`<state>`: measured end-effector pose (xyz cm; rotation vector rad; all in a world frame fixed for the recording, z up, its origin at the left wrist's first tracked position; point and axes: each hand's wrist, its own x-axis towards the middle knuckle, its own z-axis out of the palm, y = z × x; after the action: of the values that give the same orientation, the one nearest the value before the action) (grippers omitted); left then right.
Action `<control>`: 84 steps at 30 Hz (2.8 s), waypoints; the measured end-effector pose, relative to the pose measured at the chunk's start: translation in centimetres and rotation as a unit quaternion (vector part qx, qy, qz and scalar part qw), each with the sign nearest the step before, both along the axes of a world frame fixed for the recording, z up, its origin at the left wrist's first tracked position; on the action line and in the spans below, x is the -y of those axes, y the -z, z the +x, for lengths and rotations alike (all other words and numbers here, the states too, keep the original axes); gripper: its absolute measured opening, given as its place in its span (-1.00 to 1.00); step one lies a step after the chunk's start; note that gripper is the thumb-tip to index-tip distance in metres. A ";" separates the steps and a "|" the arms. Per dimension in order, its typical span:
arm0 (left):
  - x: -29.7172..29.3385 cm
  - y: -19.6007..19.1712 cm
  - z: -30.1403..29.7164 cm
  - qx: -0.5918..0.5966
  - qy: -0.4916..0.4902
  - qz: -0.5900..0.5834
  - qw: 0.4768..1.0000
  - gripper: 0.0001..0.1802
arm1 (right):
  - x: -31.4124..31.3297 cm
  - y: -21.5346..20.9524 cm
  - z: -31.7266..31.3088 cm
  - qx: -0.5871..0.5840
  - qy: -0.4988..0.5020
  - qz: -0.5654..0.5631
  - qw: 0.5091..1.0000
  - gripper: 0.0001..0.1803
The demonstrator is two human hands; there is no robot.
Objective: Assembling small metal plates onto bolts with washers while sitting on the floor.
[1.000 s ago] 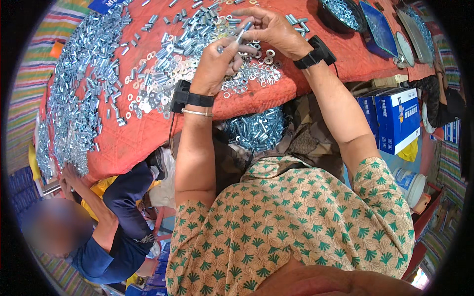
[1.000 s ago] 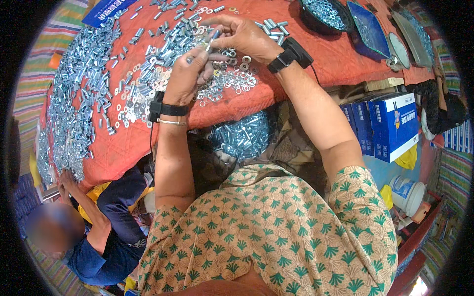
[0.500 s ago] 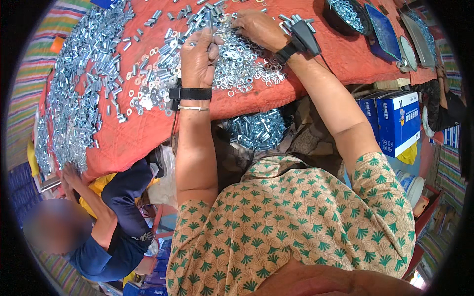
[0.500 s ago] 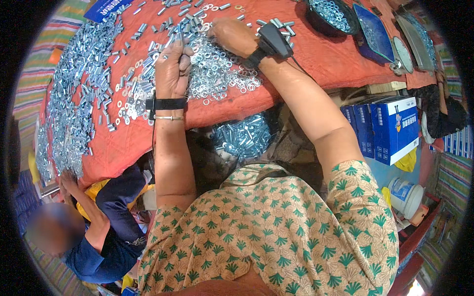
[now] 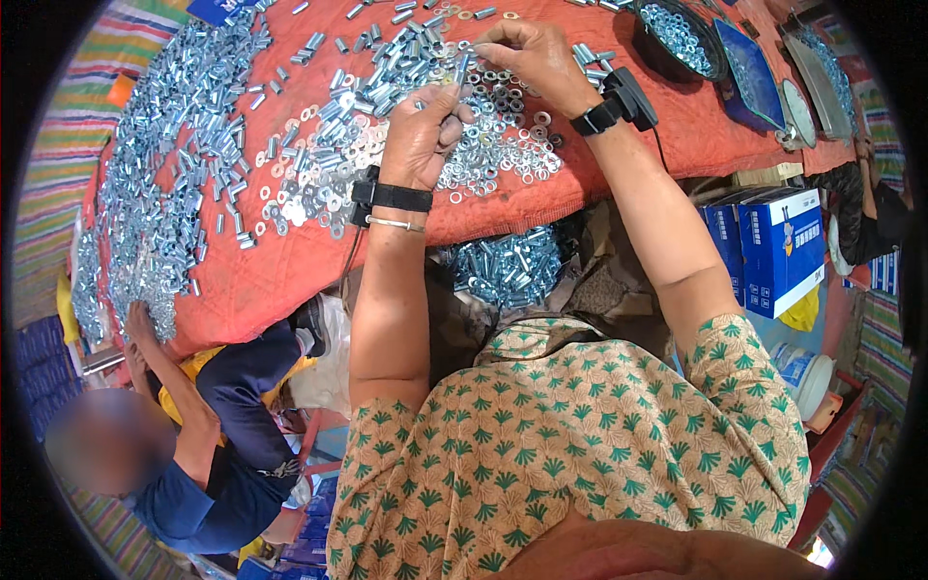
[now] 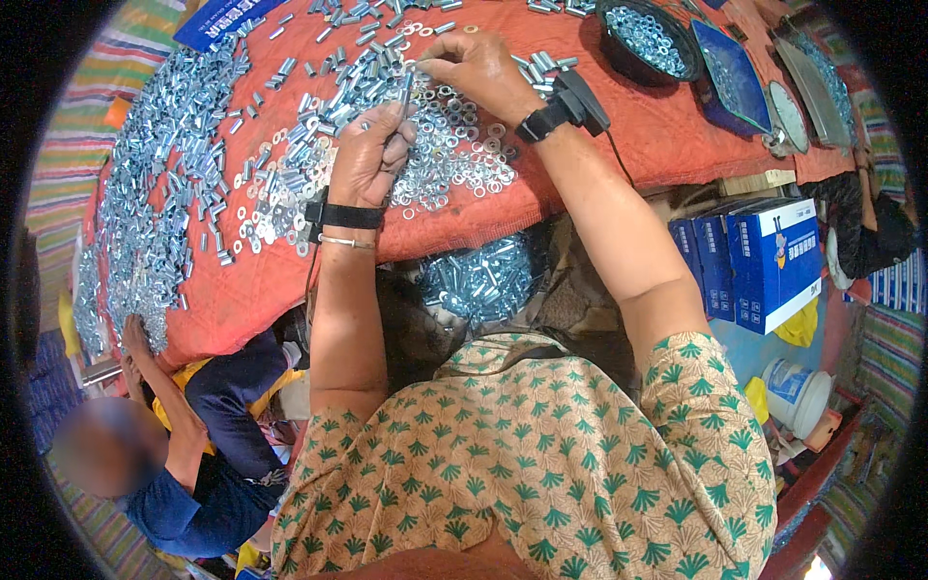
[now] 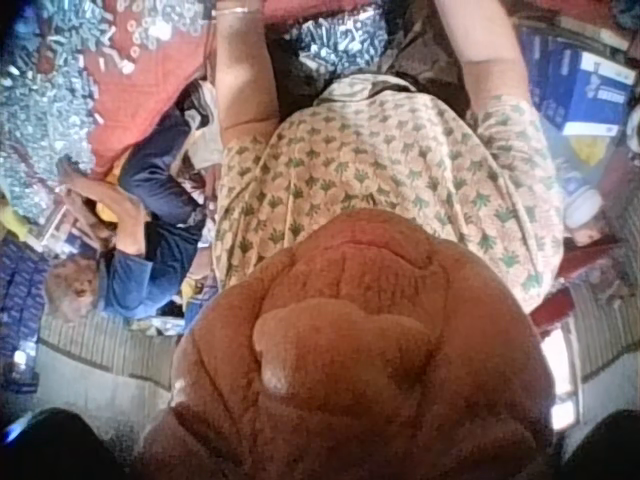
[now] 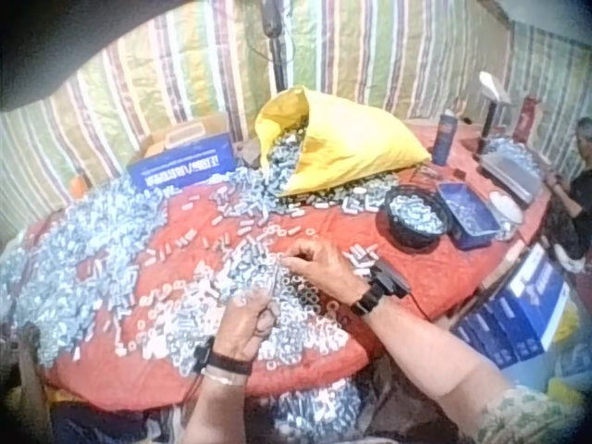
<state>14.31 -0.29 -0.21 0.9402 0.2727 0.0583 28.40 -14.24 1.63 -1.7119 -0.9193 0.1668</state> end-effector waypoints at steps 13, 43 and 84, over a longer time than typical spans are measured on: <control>0.2 0.8 0.7 0.067 -0.003 -0.118 0.991 -0.80 | -0.8 -1.6 -3.2 0.394 0.011 0.077 0.916 -0.85; -0.6 0.2 0.4 0.070 -0.027 -0.039 0.996 -0.73 | 0.2 3.4 -2.8 0.292 -0.039 -0.202 0.934 -0.84; -1.1 -0.2 0.0 0.060 -0.027 0.007 0.998 -0.82 | 5.6 -3.0 0.6 -0.194 -0.050 -0.063 0.978 -0.85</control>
<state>14.26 0.83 0.03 0.9394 0.1855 0.1659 28.97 -19.80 4.64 -1.6695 -0.7137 0.6146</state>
